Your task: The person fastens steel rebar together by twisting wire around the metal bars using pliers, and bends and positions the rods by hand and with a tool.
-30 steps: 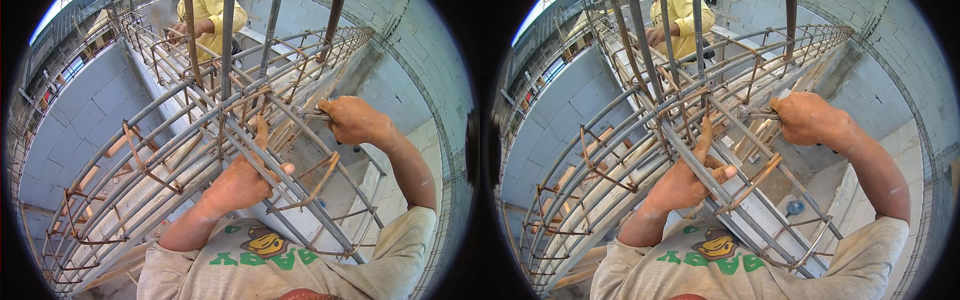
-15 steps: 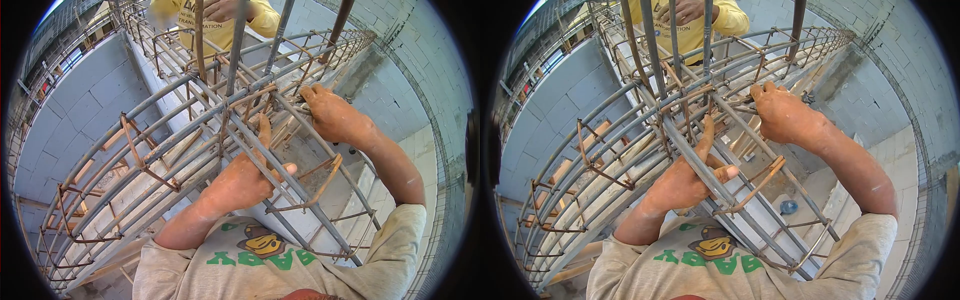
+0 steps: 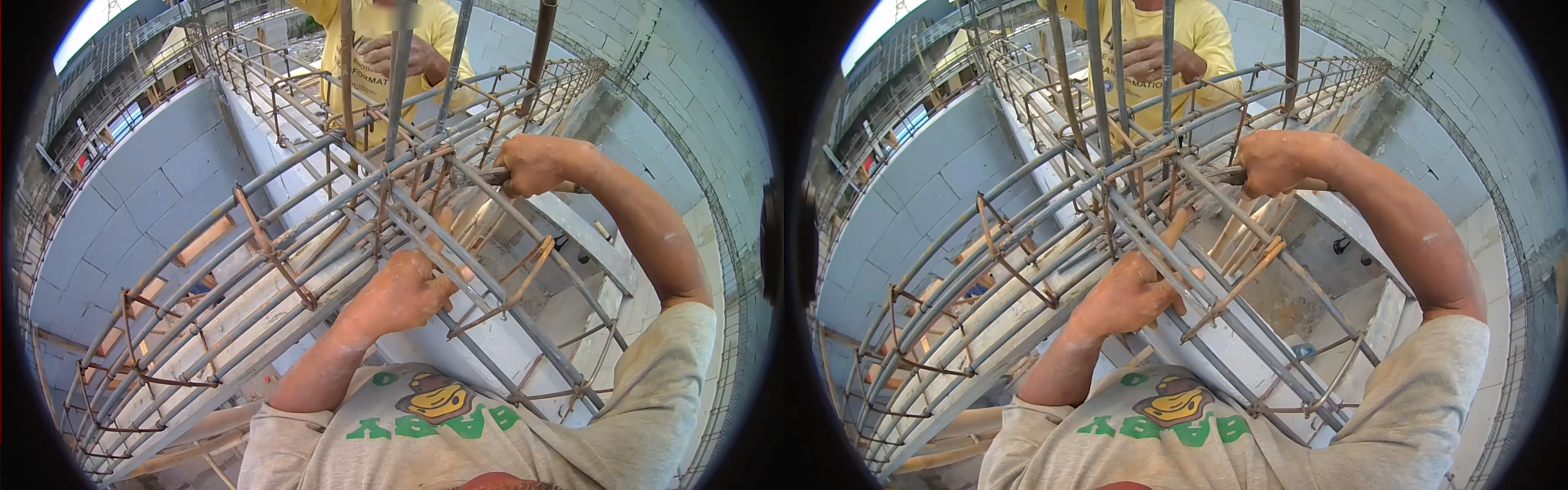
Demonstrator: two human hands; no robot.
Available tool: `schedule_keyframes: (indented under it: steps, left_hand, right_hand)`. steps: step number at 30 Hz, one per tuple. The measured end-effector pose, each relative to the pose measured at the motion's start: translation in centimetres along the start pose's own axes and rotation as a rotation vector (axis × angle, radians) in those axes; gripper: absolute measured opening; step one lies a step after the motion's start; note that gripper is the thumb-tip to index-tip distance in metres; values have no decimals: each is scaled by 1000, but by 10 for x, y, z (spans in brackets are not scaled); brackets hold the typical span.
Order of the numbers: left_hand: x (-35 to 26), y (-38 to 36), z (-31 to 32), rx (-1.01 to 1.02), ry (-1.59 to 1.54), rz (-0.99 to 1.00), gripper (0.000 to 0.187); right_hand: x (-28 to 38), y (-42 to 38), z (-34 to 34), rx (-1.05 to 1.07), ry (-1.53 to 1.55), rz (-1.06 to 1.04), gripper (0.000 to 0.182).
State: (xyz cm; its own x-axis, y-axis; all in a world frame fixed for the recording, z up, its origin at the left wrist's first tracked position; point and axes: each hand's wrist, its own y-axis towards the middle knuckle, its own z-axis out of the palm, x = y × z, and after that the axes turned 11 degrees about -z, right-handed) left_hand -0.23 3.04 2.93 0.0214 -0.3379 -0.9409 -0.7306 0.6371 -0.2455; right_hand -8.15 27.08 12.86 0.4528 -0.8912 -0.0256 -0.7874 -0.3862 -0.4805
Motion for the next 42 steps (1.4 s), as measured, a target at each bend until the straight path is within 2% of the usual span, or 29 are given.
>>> schedule_keyframes:
  steps: [3, 4, 7, 8, 12, 16, 17, 20, 23, 24, 27, 28, 31, 32, 35, 37, 39, 42]
  left_hand:
    - [37, 8, 12, -175, 63, 320, 64]
    - [45, 11, 19, -302, 97, 490, 50]
    - [66, 31, 28, -411, 68, 601, 35]
    - [61, 28, 29, -485, 104, 639, 21]
    - [60, 33, 30, -490, 5, 783, 22]
    - [64, 32, 27, -430, -68, 756, 20]
    - [63, 31, 25, -395, -98, 742, 19]
    - [59, 20, 17, -255, -116, 593, 21]
    - [35, -5, 6, -192, 107, 407, 23]
    - [33, -8, 8, -284, 205, 512, 26]
    - [1, -30, 4, -380, 576, 352, 28]
    - [-10, -35, 4, -398, 595, 288, 31]
    - [-53, -58, -1, -366, 913, 228, 30]
    - [-66, -61, -4, -374, 922, 248, 26]
    - [-102, -34, -6, -642, 743, 431, 24]
    - [-116, 4, -15, -610, 930, 444, 34]
    - [-120, 45, -19, -471, 1097, 348, 61]
    - [-147, 71, -16, -319, 1246, 111, 81]
  right_hand:
    - [-1, 2, -7, 90, 98, 73, 25]
    - [1, 2, -8, 86, 105, 103, 25]
    - [-15, 8, 6, 0, 50, 93, 26]
    - [-16, 10, 9, 8, 34, 134, 28]
    - [0, -9, 4, -86, -100, 130, 30]
    - [25, -27, -16, -97, -159, 72, 32]
    - [20, -30, -19, -57, -136, 120, 32]
    - [3, -39, -16, 32, -94, 192, 32]
    - [-7, -46, -10, 17, -62, 152, 32]
    - [-11, -49, -7, 10, -17, 156, 33]
    - [-9, -59, -6, 38, 219, 180, 31]
    - [-9, -60, -7, 53, 297, 184, 31]
    - [-25, -53, -11, 142, 445, 130, 32]
    - [-30, -50, -12, 174, 475, 116, 33]
    - [-38, -45, -19, 230, 539, 78, 35]
    - [-45, -40, -18, 236, 543, 49, 35]
    - [-43, -44, -19, 229, 520, 22, 37]
    - [-40, -47, -22, 212, 479, 19, 39]
